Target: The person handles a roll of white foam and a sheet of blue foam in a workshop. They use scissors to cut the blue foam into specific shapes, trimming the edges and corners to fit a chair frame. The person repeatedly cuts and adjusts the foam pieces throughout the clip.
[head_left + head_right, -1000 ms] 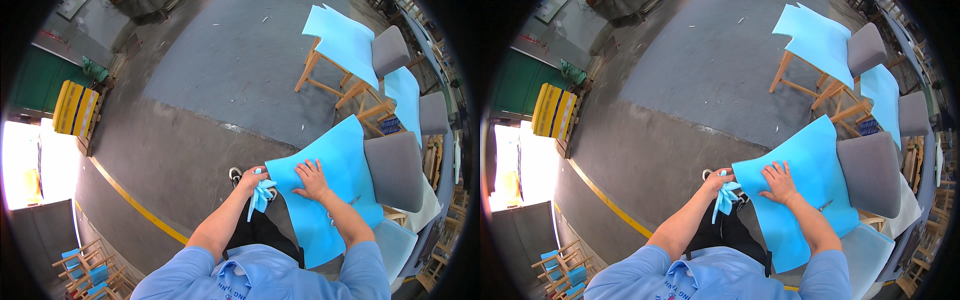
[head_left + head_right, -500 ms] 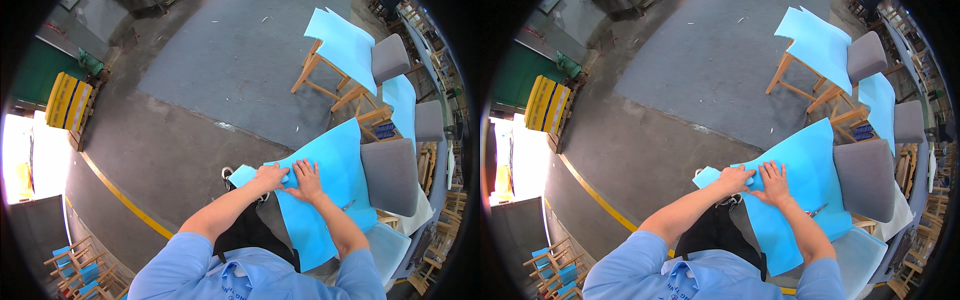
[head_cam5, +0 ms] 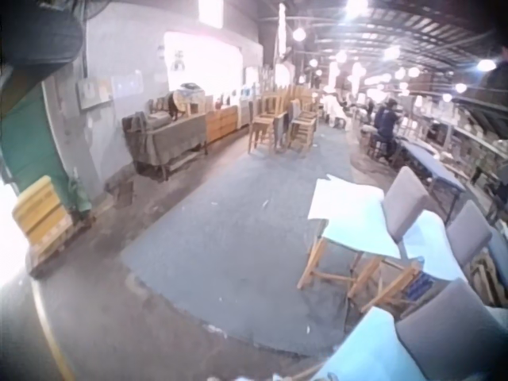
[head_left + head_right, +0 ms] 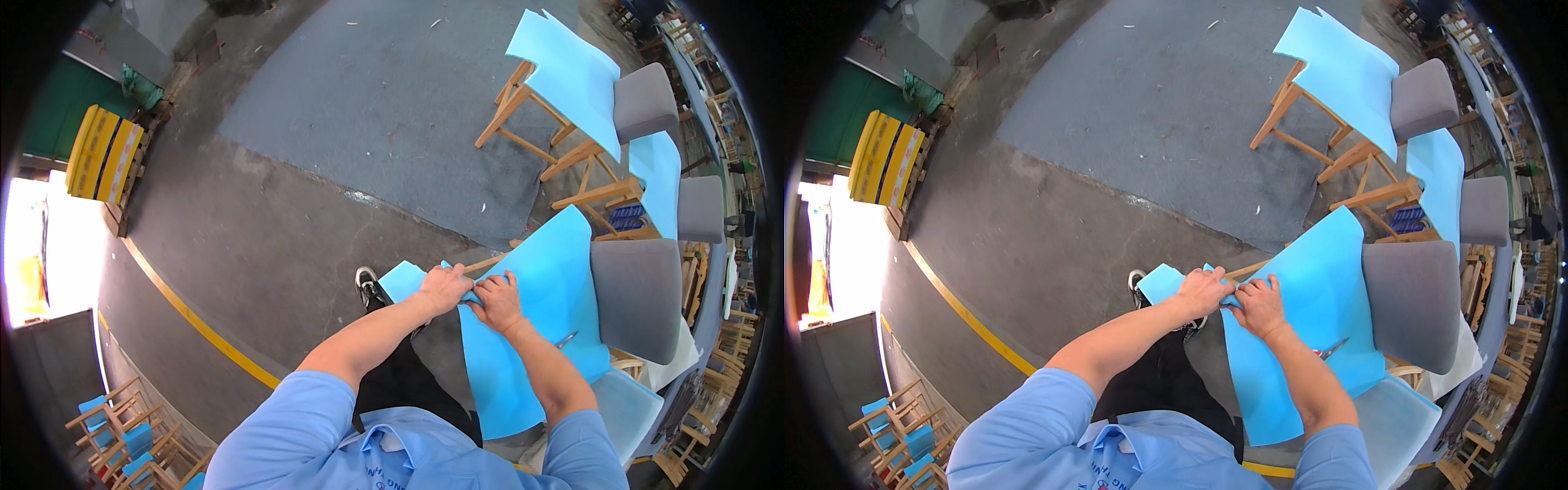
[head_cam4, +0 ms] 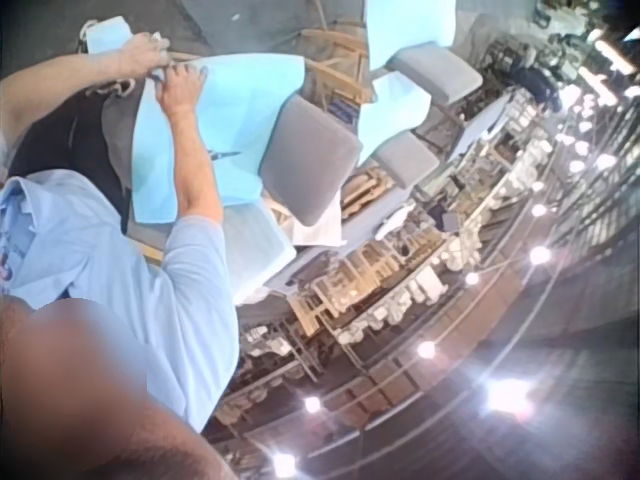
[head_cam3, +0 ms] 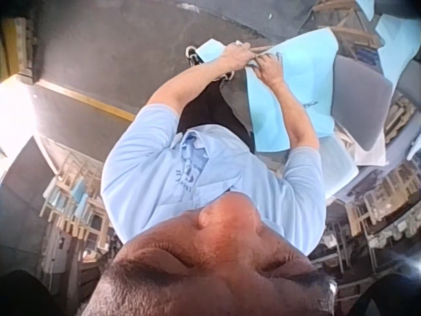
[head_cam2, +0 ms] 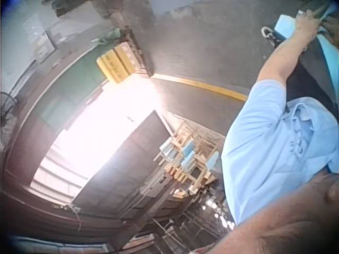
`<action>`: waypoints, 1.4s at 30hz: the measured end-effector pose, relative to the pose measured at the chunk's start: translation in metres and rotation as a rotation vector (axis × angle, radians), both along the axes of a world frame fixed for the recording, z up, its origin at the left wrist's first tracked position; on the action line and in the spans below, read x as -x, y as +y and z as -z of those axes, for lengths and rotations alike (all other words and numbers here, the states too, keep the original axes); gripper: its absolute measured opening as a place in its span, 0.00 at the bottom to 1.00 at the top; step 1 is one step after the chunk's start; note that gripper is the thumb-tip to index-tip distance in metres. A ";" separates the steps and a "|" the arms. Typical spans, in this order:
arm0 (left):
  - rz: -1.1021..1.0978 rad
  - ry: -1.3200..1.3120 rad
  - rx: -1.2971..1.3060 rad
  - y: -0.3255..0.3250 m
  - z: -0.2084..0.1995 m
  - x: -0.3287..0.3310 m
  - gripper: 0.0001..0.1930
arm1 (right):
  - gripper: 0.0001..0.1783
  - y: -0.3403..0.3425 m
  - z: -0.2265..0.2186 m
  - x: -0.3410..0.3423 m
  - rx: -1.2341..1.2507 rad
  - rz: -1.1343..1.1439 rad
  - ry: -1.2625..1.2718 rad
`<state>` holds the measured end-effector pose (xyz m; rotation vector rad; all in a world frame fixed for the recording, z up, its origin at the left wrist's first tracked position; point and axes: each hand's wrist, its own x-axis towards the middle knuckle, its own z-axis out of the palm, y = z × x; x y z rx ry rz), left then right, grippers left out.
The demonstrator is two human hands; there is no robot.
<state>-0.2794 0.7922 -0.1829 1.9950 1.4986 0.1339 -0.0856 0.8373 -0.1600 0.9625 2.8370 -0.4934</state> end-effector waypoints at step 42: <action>-0.233 -0.169 0.004 -0.023 0.039 -0.001 0.16 | 0.40 0.018 -0.124 0.057 -0.161 -0.385 -0.912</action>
